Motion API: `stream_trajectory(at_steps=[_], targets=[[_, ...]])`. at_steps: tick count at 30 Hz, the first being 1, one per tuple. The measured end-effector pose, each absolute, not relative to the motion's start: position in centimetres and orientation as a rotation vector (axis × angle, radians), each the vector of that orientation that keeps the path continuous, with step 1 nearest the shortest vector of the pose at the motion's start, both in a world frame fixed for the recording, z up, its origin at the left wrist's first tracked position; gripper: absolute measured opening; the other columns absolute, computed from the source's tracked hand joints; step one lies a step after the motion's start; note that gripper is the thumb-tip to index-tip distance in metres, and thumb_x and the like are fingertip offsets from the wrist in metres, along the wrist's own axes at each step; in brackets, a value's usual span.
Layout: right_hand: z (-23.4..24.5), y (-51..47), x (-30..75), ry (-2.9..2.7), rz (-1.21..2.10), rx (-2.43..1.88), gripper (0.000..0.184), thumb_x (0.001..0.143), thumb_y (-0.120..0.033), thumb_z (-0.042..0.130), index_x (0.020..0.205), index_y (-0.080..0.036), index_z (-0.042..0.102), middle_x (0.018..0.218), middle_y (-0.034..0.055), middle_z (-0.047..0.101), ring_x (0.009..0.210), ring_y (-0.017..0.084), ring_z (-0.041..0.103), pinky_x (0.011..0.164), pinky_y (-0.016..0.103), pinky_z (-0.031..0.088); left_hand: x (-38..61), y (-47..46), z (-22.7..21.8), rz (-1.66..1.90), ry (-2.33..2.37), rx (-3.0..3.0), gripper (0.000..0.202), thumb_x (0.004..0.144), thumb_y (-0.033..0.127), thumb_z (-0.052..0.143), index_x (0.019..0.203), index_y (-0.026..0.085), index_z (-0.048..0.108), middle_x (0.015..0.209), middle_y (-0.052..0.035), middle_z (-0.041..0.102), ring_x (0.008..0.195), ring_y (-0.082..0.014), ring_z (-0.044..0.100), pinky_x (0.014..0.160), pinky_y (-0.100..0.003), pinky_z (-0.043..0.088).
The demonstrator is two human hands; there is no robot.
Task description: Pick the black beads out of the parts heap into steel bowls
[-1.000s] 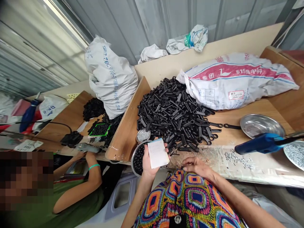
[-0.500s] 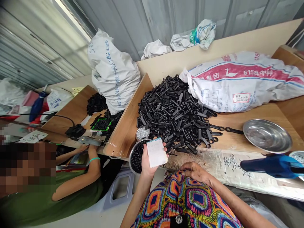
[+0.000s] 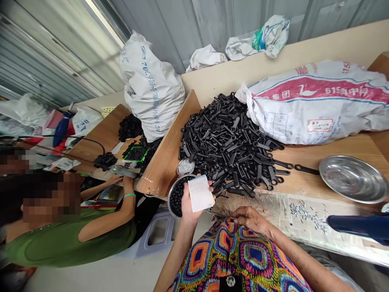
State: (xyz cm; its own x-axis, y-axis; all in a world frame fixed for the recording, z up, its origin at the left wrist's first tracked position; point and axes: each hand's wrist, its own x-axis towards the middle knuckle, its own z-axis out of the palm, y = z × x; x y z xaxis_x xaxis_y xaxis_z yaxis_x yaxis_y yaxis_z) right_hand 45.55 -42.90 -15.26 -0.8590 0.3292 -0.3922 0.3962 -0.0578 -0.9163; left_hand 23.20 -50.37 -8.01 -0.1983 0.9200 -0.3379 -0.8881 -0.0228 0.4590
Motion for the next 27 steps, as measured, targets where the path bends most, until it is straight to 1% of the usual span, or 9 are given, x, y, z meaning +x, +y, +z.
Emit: stream_trajectory(at_steps=[4,10,20,24,27], targets=[[-14.8,-42.9,45.5,2.171,-2.057,0.798,0.029,0.072,-0.035,0.048,0.085,-0.016,0.067,0.089,0.0072,0.064,0.085,0.023,0.058,0.077,0.032,0.043,23.1,-50.4,-8.2,1.629,0.687,0.046,0.06,0.087,0.059,0.029,0.136,0.025,0.038,0.113,-0.0175,0.06,0.089,-0.0289,0.06,0.076,-0.049,0.046],[-14.0,-43.2,45.5,2.231,-2.019,0.8,0.032,0.077,-0.036,0.045,0.088,-0.016,0.069,0.089,0.007,0.063,0.086,0.021,0.057,0.079,0.031,0.041,22.6,-50.2,-8.4,1.619,0.688,0.052,0.06,0.087,0.059,0.031,0.138,0.028,0.033,0.113,-0.0167,0.06,0.09,-0.029,0.061,0.076,-0.049,0.047],[-13.8,-43.8,45.4,2.175,-2.028,0.871,0.026,0.077,-0.032,0.046,0.084,-0.018,0.067,0.09,0.0035,0.063,0.088,0.019,0.057,0.081,0.029,0.04,21.6,-50.8,-8.3,1.675,0.684,0.037,0.062,0.087,0.058,0.033,0.138,0.024,0.034,0.112,-0.0182,0.06,0.088,-0.0295,0.061,0.075,-0.048,0.047],[-13.7,-44.1,45.0,2.141,-2.041,0.865,0.025,0.076,-0.032,0.046,0.083,-0.018,0.066,0.09,0.0032,0.062,0.088,0.019,0.057,0.081,0.028,0.039,21.0,-51.4,-8.5,1.711,0.665,0.05,0.058,0.087,0.057,0.033,0.134,0.023,0.04,0.112,-0.0178,0.06,0.089,-0.0295,0.06,0.075,-0.049,0.047],[-13.6,-44.4,44.8,2.103,-2.041,0.873,0.024,0.075,-0.033,0.047,0.082,-0.018,0.065,0.09,0.0028,0.062,0.087,0.019,0.056,0.08,0.028,0.039,20.7,-51.9,-8.6,1.723,0.671,0.017,0.06,0.086,0.059,0.034,0.129,0.019,0.046,0.112,-0.018,0.06,0.089,-0.0293,0.06,0.078,-0.05,0.047]])
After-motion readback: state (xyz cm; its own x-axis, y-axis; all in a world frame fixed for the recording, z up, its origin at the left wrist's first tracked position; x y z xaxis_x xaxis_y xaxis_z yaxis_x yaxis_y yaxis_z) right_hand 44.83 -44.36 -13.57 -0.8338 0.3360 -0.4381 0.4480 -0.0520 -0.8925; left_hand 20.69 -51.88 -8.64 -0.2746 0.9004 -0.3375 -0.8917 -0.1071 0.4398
